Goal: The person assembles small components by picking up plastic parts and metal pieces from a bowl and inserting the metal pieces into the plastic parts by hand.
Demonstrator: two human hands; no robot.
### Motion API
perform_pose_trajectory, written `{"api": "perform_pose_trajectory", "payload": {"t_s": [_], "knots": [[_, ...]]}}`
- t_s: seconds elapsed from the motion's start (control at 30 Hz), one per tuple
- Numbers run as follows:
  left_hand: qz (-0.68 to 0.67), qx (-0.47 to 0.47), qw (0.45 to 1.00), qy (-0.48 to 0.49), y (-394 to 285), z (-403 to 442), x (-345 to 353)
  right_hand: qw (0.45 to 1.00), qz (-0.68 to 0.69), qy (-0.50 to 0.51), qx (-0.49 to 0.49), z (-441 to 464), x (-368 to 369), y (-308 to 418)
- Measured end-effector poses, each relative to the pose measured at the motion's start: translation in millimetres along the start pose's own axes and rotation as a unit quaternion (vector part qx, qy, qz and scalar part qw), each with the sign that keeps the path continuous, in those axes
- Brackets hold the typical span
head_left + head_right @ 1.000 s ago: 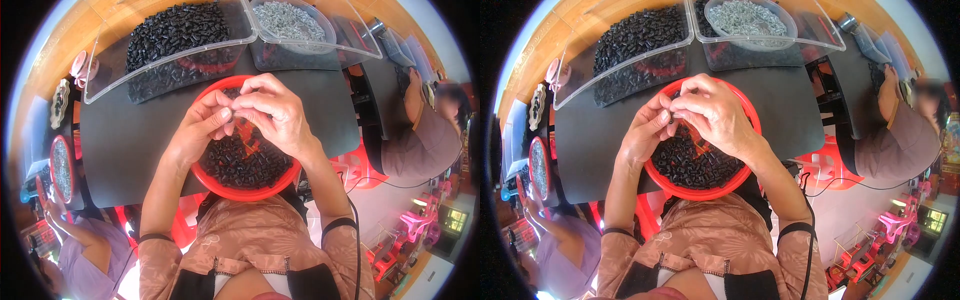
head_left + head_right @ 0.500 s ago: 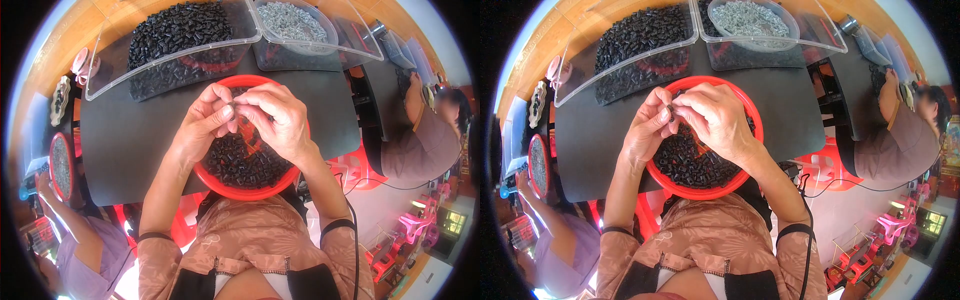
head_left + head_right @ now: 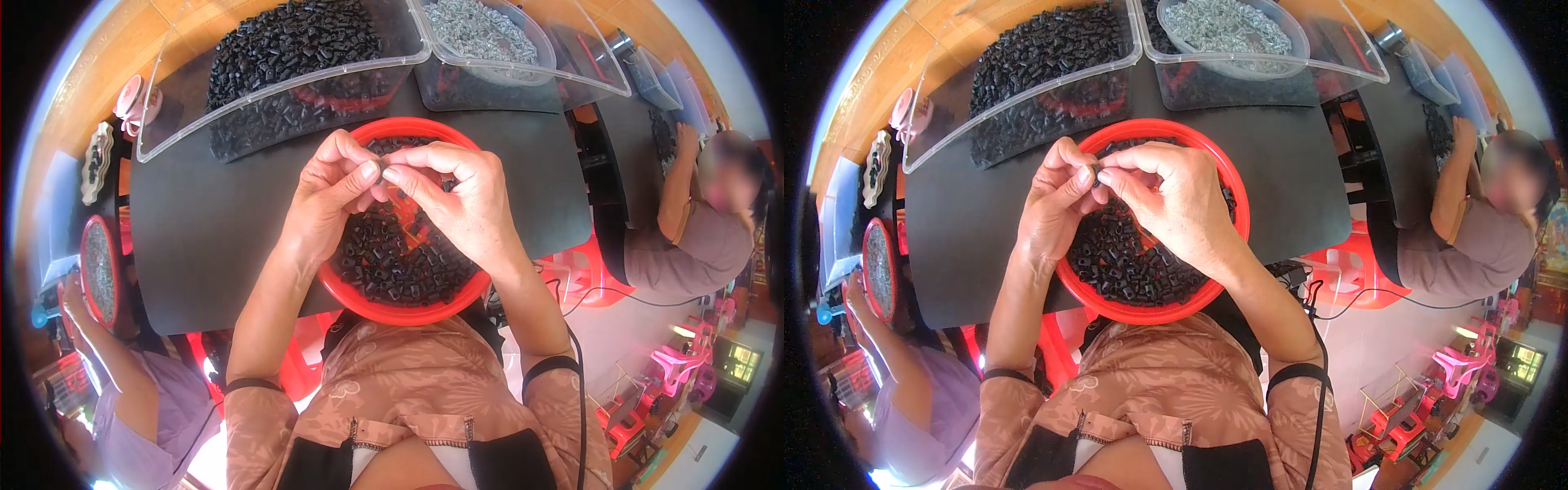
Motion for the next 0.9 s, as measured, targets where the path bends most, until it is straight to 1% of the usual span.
{"api": "perform_pose_trajectory", "payload": {"t_s": [0.1, 0.17, 0.27, 0.37, 0.47, 0.5, 0.57, 0.6, 0.67, 0.8, 0.9], "knots": [[0.026, 0.017, 1.0, -0.001, -1, -1, 3, 1.0, 0.007, 0.006, 0.019, 1, 0, 3], [0.011, 0.024, 1.0, -0.011, -1, -3, 7, 0.999, 0.013, 0.008, 0.04, 1, 0, 2], [-0.006, 0.023, 1.0, -0.021, -2, -3, 7, 0.996, 0.057, -0.001, 0.064, -1, 7, -8], [-0.017, 0.03, 0.999, -0.03, -2, -1, 5, 0.991, 0.116, -0.034, 0.063, -4, 15, -13], [-0.028, 0.022, 0.999, -0.019, -3, -2, 7, 0.987, 0.133, -0.039, 0.082, -5, 16, -19], [-0.032, 0.015, 0.999, -0.013, -4, -2, 8, 0.983, 0.147, -0.034, 0.106, -5, 16, -19], [-0.015, 0.036, 0.999, -0.025, -5, -3, 13, 0.972, 0.176, -0.024, 0.155, -5, 12, -17], [-0.007, 0.046, 0.998, -0.031, -5, -3, 15, 0.976, 0.15, -0.022, 0.157, -5, 8, -17], [-0.003, 0.038, 0.999, -0.022, -5, -2, 10, 0.982, 0.097, -0.017, 0.161, -6, 1, -19], [0.021, 0.043, 0.999, 0.008, -2, -1, 6, 0.984, 0.087, -0.01, 0.154, -9, 1, -19], [0.01, 0.028, 0.999, -0.037, 2, 0, 3, 0.988, 0.092, -0.024, 0.124, -13, 7, -21]]}}
Point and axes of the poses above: each hand's wrist, its own z-axis towards the middle knuckle, its own x-axis out of the palm, y = z × x, the point moved 5 cm from there along z, towards the middle knuckle, and after that the axes turned 14 degrees about -y, right-handed, at the moved point
